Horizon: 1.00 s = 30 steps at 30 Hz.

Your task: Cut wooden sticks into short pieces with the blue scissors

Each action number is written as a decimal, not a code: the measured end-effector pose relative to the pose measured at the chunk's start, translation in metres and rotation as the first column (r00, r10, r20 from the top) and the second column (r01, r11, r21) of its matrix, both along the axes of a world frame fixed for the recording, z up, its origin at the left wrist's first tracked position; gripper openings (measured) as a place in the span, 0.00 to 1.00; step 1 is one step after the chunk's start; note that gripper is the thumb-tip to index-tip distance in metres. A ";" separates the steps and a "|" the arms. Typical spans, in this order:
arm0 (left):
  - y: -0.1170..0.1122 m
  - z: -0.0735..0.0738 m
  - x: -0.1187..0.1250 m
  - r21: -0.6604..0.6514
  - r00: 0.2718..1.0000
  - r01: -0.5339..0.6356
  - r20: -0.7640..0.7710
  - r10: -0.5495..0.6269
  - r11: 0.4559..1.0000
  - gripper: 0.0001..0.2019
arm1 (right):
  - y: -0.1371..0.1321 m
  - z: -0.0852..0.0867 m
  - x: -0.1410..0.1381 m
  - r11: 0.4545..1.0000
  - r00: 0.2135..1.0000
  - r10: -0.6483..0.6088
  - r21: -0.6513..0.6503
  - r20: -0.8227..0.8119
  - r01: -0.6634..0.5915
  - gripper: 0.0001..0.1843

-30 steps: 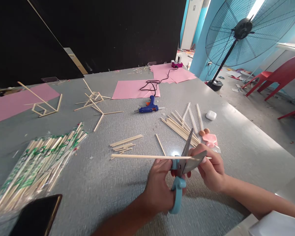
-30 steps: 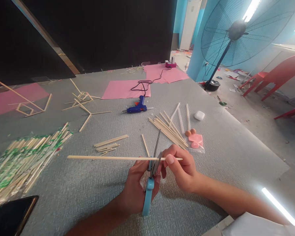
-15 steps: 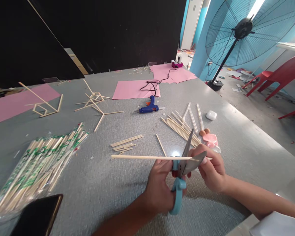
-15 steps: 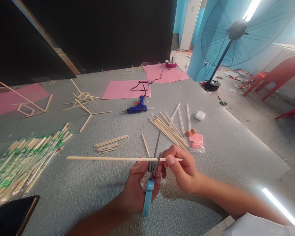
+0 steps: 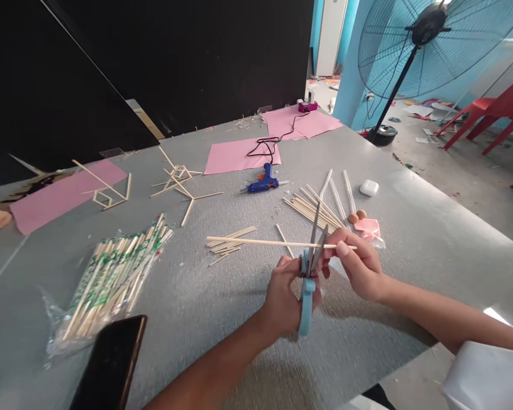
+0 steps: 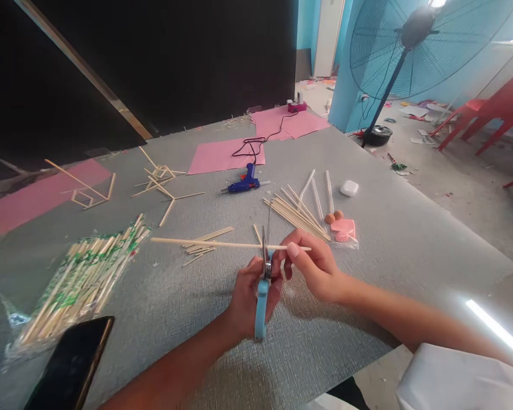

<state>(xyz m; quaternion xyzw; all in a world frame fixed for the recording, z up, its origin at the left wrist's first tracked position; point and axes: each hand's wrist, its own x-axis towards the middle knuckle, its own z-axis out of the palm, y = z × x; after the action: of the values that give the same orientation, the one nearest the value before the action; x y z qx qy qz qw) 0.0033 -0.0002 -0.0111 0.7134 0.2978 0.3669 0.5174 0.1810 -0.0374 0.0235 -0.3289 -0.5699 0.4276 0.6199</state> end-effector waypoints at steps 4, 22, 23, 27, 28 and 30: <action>0.001 0.000 0.000 0.107 1.000 -0.017 -0.012 0.019 0.994 0.02 | 0.003 0.003 -0.002 0.999 1.000 -0.018 0.037 -0.020 0.019 0.13; 0.000 0.007 0.001 0.089 0.998 -0.019 -0.059 0.024 0.996 0.05 | 0.005 0.006 -0.005 0.992 0.996 -0.083 0.094 0.015 0.081 0.16; 0.000 0.006 0.001 0.087 0.998 -0.015 -0.059 0.021 0.996 0.06 | 0.005 0.006 -0.004 0.992 0.996 -0.086 0.098 0.024 0.083 0.16; 0.000 0.000 -0.001 0.078 0.999 -0.006 -0.039 0.009 0.997 0.06 | 0.005 0.006 -0.002 0.986 0.994 -0.090 0.146 0.062 0.081 0.16; 0.000 -0.001 -0.001 0.071 1.000 -0.002 -0.028 0.004 0.997 0.07 | 0.006 0.006 -0.002 0.984 0.993 -0.090 0.158 0.076 0.077 0.15; 0.000 -0.001 -0.002 0.063 1.000 0.009 -0.013 -0.008 0.998 0.08 | 0.006 0.006 -0.002 0.982 0.991 -0.089 0.176 0.101 0.070 0.14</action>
<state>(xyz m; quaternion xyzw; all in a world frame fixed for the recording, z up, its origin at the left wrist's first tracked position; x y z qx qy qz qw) 0.0014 0.0000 -0.0120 0.7329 0.2864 0.3693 0.4944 0.1789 -0.0318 0.0296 -0.3195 -0.6240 0.3332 0.6305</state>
